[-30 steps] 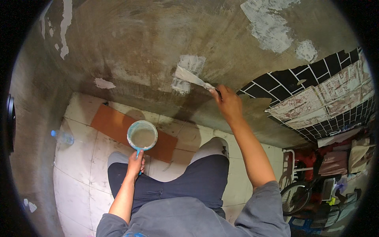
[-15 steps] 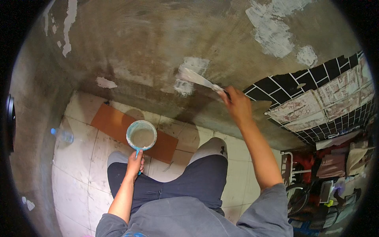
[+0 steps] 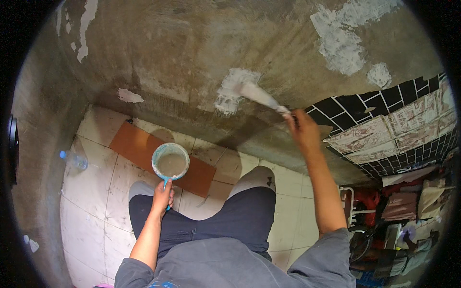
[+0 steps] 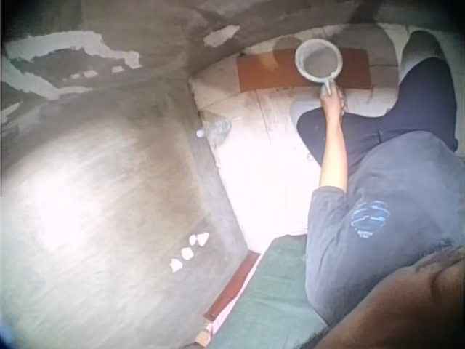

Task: The person applies white plaster to a concrete wall using a putty knife and a bucket of material, smoothing it over various holes and cracks.

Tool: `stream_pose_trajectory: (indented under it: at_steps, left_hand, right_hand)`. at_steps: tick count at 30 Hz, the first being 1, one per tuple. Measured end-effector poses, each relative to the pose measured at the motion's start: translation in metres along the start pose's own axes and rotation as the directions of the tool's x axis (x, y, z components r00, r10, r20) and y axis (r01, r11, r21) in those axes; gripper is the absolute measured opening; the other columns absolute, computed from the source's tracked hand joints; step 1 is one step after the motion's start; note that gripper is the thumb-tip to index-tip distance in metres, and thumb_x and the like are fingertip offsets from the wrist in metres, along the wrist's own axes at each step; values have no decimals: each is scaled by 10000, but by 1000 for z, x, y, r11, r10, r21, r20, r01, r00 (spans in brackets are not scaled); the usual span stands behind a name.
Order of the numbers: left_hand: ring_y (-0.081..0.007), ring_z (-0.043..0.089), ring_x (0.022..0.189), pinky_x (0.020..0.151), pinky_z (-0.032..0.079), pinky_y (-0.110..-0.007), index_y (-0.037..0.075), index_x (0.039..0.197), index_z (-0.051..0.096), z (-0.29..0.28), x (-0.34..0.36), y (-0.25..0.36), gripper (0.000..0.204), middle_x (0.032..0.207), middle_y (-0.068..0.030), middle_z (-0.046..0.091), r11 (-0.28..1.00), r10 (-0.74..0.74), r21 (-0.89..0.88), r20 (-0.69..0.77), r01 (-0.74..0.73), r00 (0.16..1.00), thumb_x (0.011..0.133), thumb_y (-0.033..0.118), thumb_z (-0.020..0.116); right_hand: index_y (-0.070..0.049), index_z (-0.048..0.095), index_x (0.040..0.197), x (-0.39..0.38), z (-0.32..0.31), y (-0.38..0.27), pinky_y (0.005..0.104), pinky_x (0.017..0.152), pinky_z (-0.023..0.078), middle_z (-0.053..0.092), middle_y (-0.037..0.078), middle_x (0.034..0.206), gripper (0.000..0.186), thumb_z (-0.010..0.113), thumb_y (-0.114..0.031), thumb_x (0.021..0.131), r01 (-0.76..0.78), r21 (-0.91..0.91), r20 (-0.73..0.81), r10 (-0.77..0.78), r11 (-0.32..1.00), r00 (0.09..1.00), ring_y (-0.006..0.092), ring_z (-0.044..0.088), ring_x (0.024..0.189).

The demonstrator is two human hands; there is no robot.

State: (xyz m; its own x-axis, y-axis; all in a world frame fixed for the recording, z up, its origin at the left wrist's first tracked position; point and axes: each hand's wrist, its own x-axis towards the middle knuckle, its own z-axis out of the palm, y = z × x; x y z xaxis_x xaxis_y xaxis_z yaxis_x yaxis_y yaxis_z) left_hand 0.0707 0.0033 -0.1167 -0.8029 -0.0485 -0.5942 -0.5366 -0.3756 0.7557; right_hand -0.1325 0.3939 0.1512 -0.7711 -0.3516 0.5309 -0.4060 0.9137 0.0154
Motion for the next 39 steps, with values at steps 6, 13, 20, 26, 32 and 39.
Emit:
stream_pose_trajectory:
  at_steps: [6,13,20,26,32,39]
  left_hand:
    - [-73,365,395,365,307,-261,94,890,499,6,-3,3,381,589,24,445,1000,-5,31,2,5,1000,1045,435,565]
    - [-73,373,392,357,313,-264,93,887,495,-1,-1,0,392,596,22,452,1000,-7,10,-26,7,1000,1042,446,567]
    - [-70,373,393,354,313,-263,91,890,492,4,1,-3,403,597,19,454,999,-16,29,-1,16,1000,1038,458,569]
    - [-75,373,387,352,308,-268,94,874,480,3,0,-1,393,596,15,452,999,-9,48,-8,10,1000,1044,438,562]
    - [-74,371,385,352,306,-269,94,873,478,0,-2,-1,386,594,15,449,999,-13,29,-20,13,1000,1049,429,558]
    - [-77,371,388,357,313,-265,98,873,482,7,1,0,386,596,14,455,999,-12,31,-1,12,1000,1043,434,568]
  right_hand:
    - [-91,622,954,8,57,-53,470,600,506,672,129,797,317,652,-406,973,-22,-31,-29,21,999,999,365,676,721]
    - [-84,623,958,-27,33,-17,480,602,504,677,139,843,290,647,-372,983,-107,-133,71,117,985,991,369,676,732]
    - [-93,610,899,-35,100,-60,455,605,543,683,116,837,335,650,-419,960,28,-35,109,-24,999,994,342,694,747]
    - [-90,606,904,-29,106,-39,440,623,555,680,110,817,318,635,-399,973,-54,-165,95,71,985,993,335,700,754]
    - [-88,611,936,-47,75,-14,463,636,541,681,131,845,326,620,-411,984,-45,-100,157,60,994,986,364,684,741]
    - [-78,613,996,-44,134,-31,493,658,527,689,164,897,314,636,-392,986,-126,22,110,123,992,986,404,676,784]
